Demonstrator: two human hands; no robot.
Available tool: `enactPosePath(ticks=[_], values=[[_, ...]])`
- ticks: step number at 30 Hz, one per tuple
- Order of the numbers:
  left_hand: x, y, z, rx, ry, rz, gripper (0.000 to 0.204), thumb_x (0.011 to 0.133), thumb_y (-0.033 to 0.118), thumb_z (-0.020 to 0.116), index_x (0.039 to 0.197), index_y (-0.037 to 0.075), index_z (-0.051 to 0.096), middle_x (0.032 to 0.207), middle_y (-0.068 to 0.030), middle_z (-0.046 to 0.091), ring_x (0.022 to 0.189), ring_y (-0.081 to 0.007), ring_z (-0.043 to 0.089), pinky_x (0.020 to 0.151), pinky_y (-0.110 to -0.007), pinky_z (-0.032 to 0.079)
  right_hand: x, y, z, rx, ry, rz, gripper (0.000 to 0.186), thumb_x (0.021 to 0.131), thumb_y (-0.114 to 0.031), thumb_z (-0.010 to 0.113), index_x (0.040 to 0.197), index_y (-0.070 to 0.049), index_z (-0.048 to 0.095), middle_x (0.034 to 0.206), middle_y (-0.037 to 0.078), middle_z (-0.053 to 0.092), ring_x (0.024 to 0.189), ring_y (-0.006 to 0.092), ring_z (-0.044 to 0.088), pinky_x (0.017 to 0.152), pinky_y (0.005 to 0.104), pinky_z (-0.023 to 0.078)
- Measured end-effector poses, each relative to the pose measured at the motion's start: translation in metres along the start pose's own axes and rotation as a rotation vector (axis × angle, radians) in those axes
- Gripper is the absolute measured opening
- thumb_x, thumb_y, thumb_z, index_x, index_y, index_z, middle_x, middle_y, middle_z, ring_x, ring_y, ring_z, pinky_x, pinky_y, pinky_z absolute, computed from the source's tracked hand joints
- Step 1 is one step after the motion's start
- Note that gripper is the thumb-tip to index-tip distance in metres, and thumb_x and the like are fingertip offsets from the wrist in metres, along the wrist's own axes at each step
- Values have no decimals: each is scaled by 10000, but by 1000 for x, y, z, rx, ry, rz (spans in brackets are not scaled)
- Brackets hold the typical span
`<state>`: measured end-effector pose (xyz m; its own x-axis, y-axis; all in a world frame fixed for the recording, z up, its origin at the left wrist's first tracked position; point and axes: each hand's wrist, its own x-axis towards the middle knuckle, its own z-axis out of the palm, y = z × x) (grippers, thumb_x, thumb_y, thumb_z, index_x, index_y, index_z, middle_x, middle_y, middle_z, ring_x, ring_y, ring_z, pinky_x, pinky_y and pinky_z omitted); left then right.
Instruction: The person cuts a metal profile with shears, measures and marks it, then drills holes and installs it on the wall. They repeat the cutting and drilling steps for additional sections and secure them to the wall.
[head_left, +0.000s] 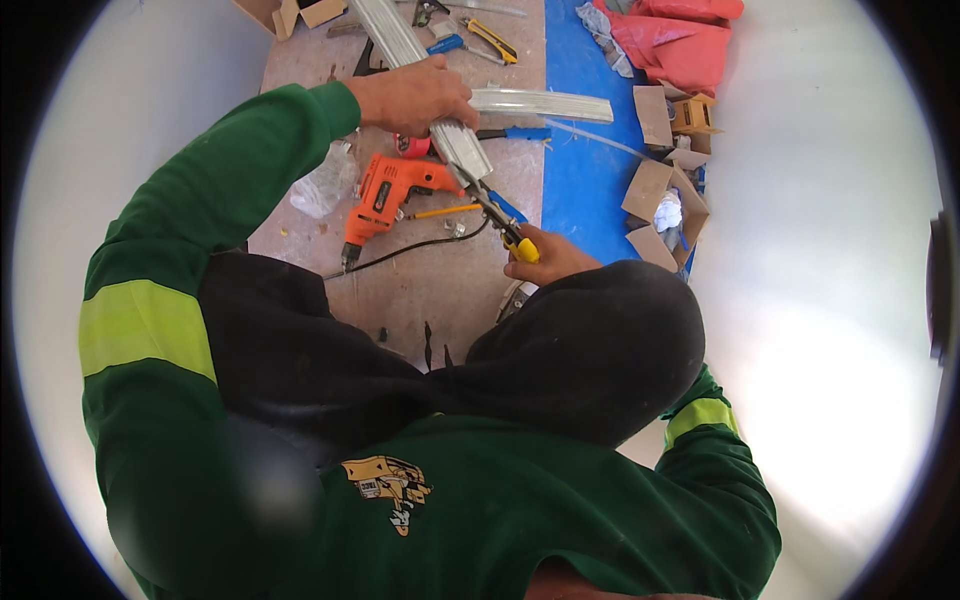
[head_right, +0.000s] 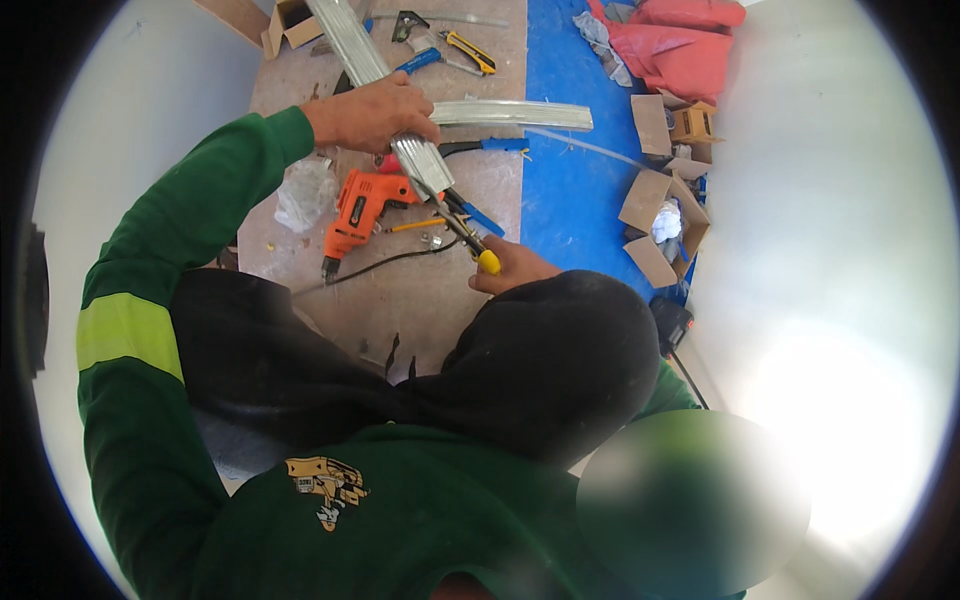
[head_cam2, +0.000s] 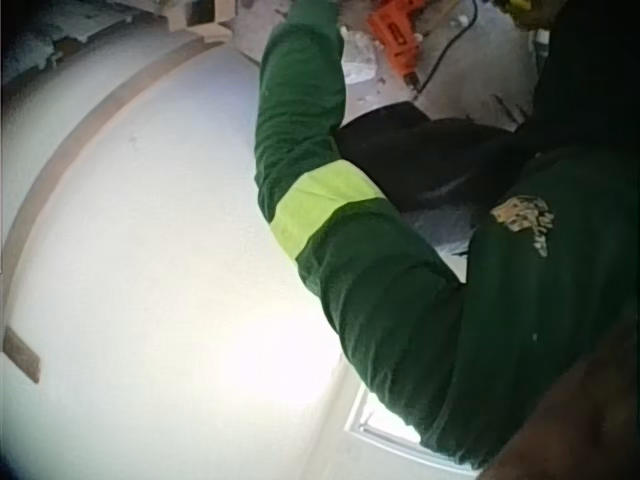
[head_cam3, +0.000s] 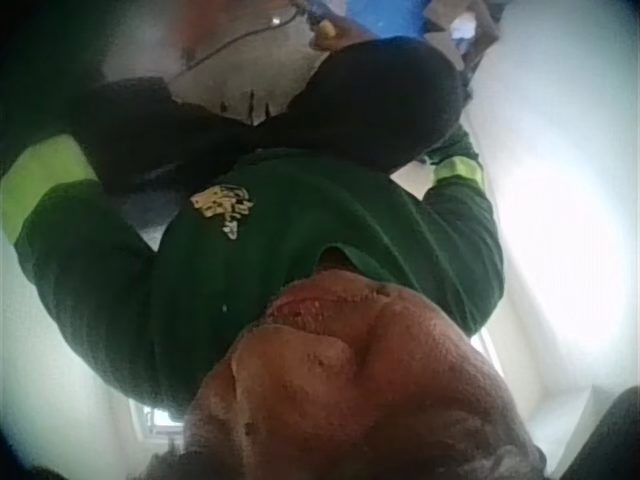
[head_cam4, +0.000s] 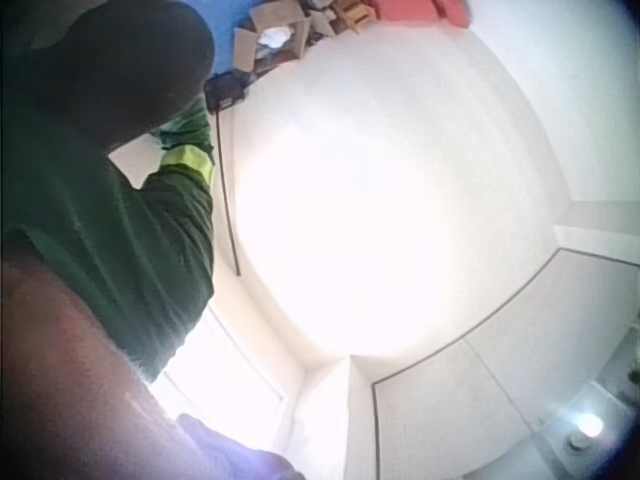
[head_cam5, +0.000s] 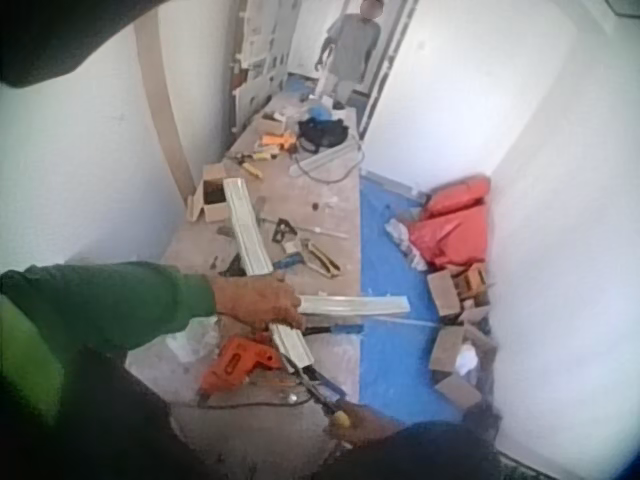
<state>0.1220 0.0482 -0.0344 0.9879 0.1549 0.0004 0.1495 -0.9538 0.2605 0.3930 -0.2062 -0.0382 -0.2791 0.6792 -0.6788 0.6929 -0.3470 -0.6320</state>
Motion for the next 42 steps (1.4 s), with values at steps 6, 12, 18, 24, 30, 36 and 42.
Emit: enactPosePath(ticks=[6, 12, 18, 24, 30, 36, 42], values=[[-1, -2, 3, 56, 49, 56, 359, 861, 125, 828, 1198, 244, 793, 987, 10, 660, 1051, -209, 656, 982, -413, 406, 5, 14, 8, 16, 68, -58, 527, 931, -380, 772, 1287, -3, 674, 1080, 263, 764, 1050, 425, 750, 926, 502, 557], [1, -2, 4, 82, 75, 86, 356, 863, 101, 791, 1183, 259, 794, 985, 10, 646, 1071, -205, 648, 997, -424, 414, 5, 15, 6, -43, 91, -57, 463, 932, -365, 771, 1231, -20, 701, 1056, 260, 773, 1025, 446, 754, 915, 520, 563], [-9, -8, -1, 259, 120, 34, 348, 863, 111, 773, 1182, 251, 779, 1011, 5, 641, 1080, -216, 645, 980, -431, 427, 2, 30, 4, -179, 57, 48, 492, 905, -359, 833, 1266, -56, 693, 1080, 242, 774, 1053, 448, 747, 929, 519, 556], [-25, -17, -29, 115, 216, -128, 389, 841, 243, 859, 1203, 190, 725, 1058, -49, 630, 1119, -271, 636, 943, -440, 422, -7, 39, -6, 228, 195, 99, 530, 941, -384, 821, 1328, -56, 668, 1154, 92, 722, 1123, 245, 668, 1032, 418, 502], [-20, -6, -45, 78, 289, -55, 354, 853, 185, 842, 1179, 124, 720, 1071, -73, 622, 1104, -281, 624, 950, -438, 424, -31, 13, -62, 118, 224, -35, 440, 979, -325, 769, 1305, -56, 645, 1109, 68, 679, 1066, 201, 617, 965, 388, 480], [-15, 5, -71, -331, 363, -135, 644, 915, 256, 890, 1457, 103, 577, 1240, -79, 620, 1185, -216, 617, 1004, -419, 504, -24, 4, -60, 328, 196, -104, 496, 965, -268, 781, 1378, -38, 631, 1174, 69, 687, 1108, 203, 632, 1018, 381, 497], [1, 9, -147, -948, 667, -312, 589, 1025, 235, 850, 1483, 39, 535, 1160, -17, 628, 1134, -79, 596, 1001, -278, 535, -21, -21, -47, 878, 162, -330, 512, 977, -206, 790, 1420, -20, 614, 1203, 74, 696, 1161, 192, 655, 1059, 380, 508]])
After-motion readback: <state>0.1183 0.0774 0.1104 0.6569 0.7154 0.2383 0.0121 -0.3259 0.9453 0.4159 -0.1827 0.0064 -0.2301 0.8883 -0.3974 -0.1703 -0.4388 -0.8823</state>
